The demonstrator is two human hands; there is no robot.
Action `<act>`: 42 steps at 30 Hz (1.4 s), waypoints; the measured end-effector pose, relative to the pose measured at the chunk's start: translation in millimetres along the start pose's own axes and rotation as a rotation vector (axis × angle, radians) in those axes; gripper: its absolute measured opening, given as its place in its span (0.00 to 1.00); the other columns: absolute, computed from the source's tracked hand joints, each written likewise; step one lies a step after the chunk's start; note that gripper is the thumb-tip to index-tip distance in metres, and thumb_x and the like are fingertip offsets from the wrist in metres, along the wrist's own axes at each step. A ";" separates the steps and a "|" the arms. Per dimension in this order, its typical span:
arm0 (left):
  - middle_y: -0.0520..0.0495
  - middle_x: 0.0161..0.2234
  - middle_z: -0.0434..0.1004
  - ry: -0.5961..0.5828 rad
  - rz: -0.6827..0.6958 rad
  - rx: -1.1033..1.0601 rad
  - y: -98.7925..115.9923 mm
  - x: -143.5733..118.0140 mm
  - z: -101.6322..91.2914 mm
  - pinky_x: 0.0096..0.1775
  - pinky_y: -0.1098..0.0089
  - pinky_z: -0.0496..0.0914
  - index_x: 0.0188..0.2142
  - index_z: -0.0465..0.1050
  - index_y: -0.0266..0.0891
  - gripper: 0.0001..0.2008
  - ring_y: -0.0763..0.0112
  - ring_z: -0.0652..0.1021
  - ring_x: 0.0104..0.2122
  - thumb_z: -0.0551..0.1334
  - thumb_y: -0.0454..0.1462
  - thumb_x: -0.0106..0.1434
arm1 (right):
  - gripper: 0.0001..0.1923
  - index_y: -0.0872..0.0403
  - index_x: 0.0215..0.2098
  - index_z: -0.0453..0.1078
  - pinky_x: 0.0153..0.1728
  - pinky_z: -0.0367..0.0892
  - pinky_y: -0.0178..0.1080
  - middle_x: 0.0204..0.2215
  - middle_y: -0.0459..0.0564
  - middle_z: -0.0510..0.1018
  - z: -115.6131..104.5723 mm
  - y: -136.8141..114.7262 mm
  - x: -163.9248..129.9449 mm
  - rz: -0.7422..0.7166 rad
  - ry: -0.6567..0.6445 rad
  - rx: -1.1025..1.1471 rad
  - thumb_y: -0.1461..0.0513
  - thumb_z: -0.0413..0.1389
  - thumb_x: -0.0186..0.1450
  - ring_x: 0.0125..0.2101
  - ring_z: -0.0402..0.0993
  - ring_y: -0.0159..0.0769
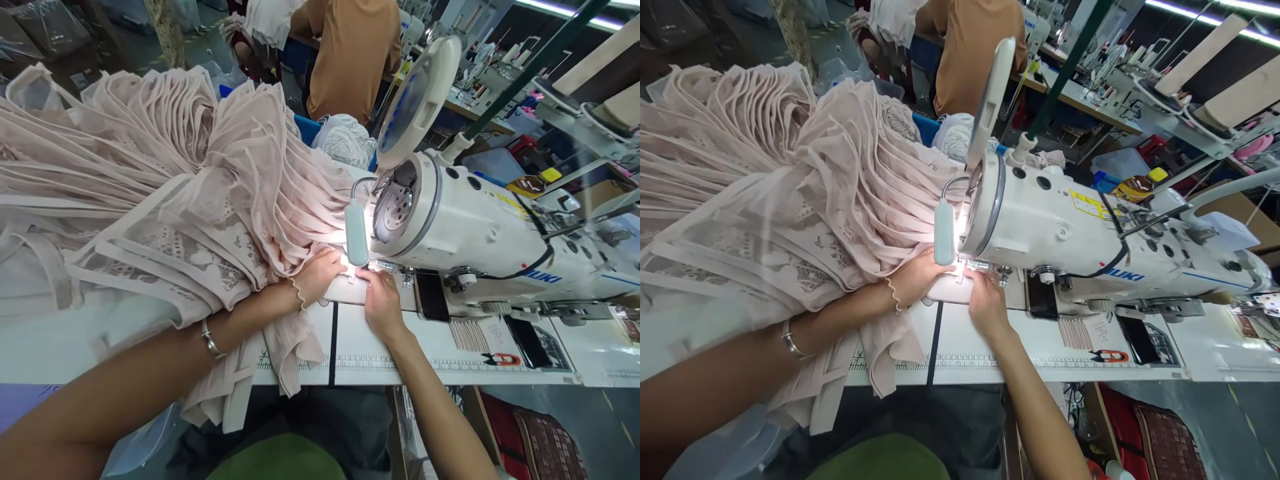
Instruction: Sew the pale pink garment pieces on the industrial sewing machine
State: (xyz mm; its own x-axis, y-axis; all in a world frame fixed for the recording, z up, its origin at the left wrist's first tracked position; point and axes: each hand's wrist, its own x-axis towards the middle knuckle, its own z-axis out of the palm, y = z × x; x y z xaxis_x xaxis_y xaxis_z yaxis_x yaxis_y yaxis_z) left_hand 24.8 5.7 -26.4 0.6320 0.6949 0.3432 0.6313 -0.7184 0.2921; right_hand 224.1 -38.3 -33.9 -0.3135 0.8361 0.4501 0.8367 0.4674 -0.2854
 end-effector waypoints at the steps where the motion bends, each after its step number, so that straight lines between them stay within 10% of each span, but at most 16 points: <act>1: 0.43 0.42 0.74 -0.052 -0.010 -0.011 1.9 0.9 -2.2 0.45 0.66 0.68 0.44 0.74 0.37 0.12 0.63 0.71 0.44 0.51 0.33 0.72 | 0.21 0.53 0.49 0.72 0.51 0.68 0.48 0.44 0.53 0.81 -0.1 0.0 0.1 0.015 -0.009 0.008 0.71 0.42 0.67 0.47 0.74 0.42; 17: 0.43 0.38 0.73 -0.155 0.221 0.156 1.8 -7.3 -2.5 0.38 0.65 0.61 0.46 0.73 0.33 0.15 0.64 0.70 0.39 0.47 0.30 0.73 | 0.10 0.52 0.35 0.73 0.40 0.62 0.39 0.26 0.47 0.78 -3.0 -12.6 1.1 -0.227 0.059 -0.235 0.65 0.51 0.71 0.30 0.69 0.35; 42: 0.43 0.40 0.74 -0.130 0.200 0.116 0.3 -8.1 -3.2 0.40 0.66 0.62 0.50 0.70 0.34 0.14 0.64 0.70 0.41 0.48 0.31 0.73 | 0.09 0.51 0.31 0.72 0.40 0.67 0.39 0.26 0.44 0.79 -2.6 -13.4 5.0 -0.032 0.143 0.001 0.63 0.54 0.69 0.30 0.73 0.34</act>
State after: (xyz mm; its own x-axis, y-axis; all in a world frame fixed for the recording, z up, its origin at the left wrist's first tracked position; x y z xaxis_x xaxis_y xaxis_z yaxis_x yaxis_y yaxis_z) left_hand 18.5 -0.2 -26.3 0.7973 0.5430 0.2635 0.5307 -0.8387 0.1227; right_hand 212.5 -41.1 -25.6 -0.2728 0.7713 0.5751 0.8269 0.4935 -0.2696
